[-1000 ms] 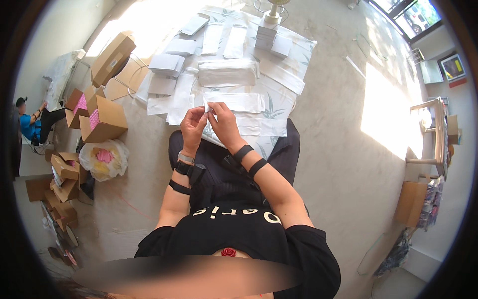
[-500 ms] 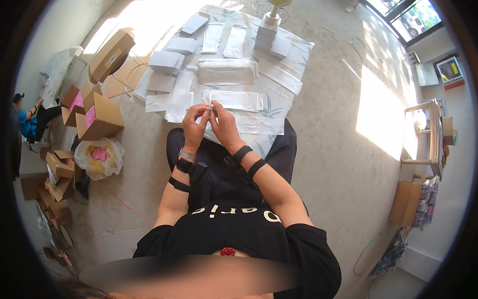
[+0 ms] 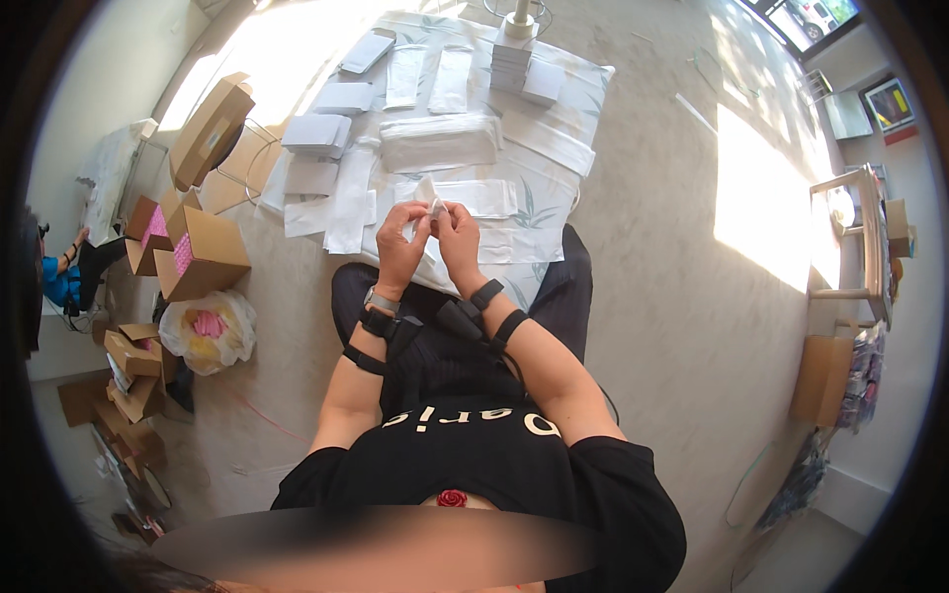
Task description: Folding and preparing white paper or plastic packaging components on the floor.
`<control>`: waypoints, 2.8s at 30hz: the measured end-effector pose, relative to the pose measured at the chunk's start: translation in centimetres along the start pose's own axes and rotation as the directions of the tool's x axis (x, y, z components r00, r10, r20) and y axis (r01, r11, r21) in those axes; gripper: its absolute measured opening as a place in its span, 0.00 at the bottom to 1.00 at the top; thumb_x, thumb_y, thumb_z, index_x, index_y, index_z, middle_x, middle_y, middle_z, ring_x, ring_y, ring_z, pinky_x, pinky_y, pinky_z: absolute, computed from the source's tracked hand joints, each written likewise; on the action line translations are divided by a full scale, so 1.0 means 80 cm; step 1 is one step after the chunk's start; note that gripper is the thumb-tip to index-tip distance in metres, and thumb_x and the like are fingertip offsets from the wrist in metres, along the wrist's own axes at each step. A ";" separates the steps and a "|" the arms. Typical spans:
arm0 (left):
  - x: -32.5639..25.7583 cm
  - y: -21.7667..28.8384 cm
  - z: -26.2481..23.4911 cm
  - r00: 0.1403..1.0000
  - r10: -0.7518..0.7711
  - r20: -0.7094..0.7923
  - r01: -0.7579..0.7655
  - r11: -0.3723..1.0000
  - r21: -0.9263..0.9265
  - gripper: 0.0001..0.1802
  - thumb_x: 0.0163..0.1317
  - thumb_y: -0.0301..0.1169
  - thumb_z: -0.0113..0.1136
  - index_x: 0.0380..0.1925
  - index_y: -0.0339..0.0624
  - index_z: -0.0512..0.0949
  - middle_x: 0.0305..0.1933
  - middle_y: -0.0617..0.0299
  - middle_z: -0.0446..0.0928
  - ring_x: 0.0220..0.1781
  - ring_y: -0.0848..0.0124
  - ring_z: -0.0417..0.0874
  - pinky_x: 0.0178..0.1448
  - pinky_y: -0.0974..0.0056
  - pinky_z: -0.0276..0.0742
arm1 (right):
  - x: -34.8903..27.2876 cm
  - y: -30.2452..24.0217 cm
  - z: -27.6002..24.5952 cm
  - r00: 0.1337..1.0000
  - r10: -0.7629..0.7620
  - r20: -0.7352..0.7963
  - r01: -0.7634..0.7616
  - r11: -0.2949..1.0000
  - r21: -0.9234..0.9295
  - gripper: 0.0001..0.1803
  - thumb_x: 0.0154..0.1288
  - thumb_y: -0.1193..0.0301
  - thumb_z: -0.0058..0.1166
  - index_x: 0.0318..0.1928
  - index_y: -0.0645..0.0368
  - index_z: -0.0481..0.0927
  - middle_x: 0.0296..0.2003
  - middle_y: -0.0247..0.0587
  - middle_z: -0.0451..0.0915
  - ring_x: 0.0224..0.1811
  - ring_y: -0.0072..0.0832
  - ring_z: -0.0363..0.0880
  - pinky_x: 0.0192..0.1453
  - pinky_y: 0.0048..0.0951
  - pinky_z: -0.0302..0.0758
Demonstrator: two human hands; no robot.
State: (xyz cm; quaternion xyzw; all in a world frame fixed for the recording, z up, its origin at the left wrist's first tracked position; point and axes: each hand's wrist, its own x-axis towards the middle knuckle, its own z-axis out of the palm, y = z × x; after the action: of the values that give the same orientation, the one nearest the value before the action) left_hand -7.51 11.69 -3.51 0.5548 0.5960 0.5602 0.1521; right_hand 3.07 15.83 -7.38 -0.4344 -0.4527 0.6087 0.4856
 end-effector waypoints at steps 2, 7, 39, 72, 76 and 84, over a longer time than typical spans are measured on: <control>-0.001 -0.008 0.003 1.000 -0.005 -0.031 0.004 1.000 -0.009 0.05 0.64 0.22 0.65 0.39 0.36 0.82 0.45 0.56 0.85 0.46 0.61 0.87 0.51 0.59 0.83 | 0.002 -0.001 -0.003 0.975 0.222 -0.008 -0.205 0.913 0.352 0.12 0.79 0.73 0.47 0.55 0.68 0.76 0.46 0.45 0.85 0.45 0.32 0.88 0.52 0.33 0.88; -0.006 -0.064 -0.015 0.837 -0.533 -0.124 0.332 0.675 -0.658 0.09 0.74 0.29 0.58 0.50 0.41 0.75 0.48 0.60 0.82 0.50 0.69 0.84 0.58 0.63 0.80 | -0.008 0.016 -0.045 0.950 0.311 0.012 -0.269 0.798 0.539 0.11 0.79 0.74 0.45 0.55 0.66 0.74 0.52 0.47 0.82 0.54 0.37 0.85 0.62 0.38 0.85; -0.112 -0.112 0.049 0.815 -0.463 -0.348 0.579 0.662 0.476 0.43 0.53 0.36 0.78 0.65 0.42 0.63 0.45 0.60 0.81 0.56 0.55 0.79 0.62 0.47 0.69 | -0.022 0.074 -0.191 0.915 0.291 -0.279 -0.377 0.863 -0.337 0.11 0.77 0.68 0.54 0.44 0.65 0.80 0.32 0.42 0.86 0.23 0.25 0.85 0.22 0.25 0.78; -0.125 -0.133 0.062 0.751 -0.537 -0.385 0.659 0.648 0.381 0.27 0.58 0.33 0.71 0.55 0.41 0.71 0.37 0.65 0.85 0.53 0.57 0.80 0.62 0.49 0.68 | -0.022 0.064 -0.197 0.925 0.237 -0.296 -0.341 0.862 -0.375 0.11 0.73 0.68 0.59 0.42 0.65 0.82 0.29 0.40 0.86 0.21 0.22 0.84 0.22 0.25 0.78; -0.127 -0.119 0.068 0.774 -0.427 -0.467 0.630 0.591 0.504 0.27 0.58 0.33 0.72 0.55 0.42 0.71 0.40 0.66 0.84 0.52 0.57 0.80 0.62 0.49 0.67 | -0.023 0.068 -0.202 0.925 0.237 -0.297 -0.343 0.858 -0.383 0.10 0.73 0.69 0.59 0.42 0.65 0.81 0.29 0.40 0.86 0.21 0.23 0.84 0.22 0.26 0.79; -0.129 -0.125 0.070 0.783 -0.459 -0.419 0.617 0.651 0.442 0.22 0.59 0.32 0.70 0.51 0.44 0.74 0.40 0.68 0.86 0.51 0.60 0.82 0.60 0.52 0.68 | -0.023 0.069 -0.200 0.933 0.210 -0.293 -0.319 0.862 -0.395 0.10 0.72 0.69 0.59 0.41 0.65 0.81 0.28 0.40 0.85 0.20 0.24 0.84 0.22 0.27 0.79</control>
State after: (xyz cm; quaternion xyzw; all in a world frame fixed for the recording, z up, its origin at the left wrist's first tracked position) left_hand -4.40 8.30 -18.24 0.2878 0.8854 0.3597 0.0616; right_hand 17.73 15.40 -15.99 -0.6607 -0.4509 0.4959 0.3381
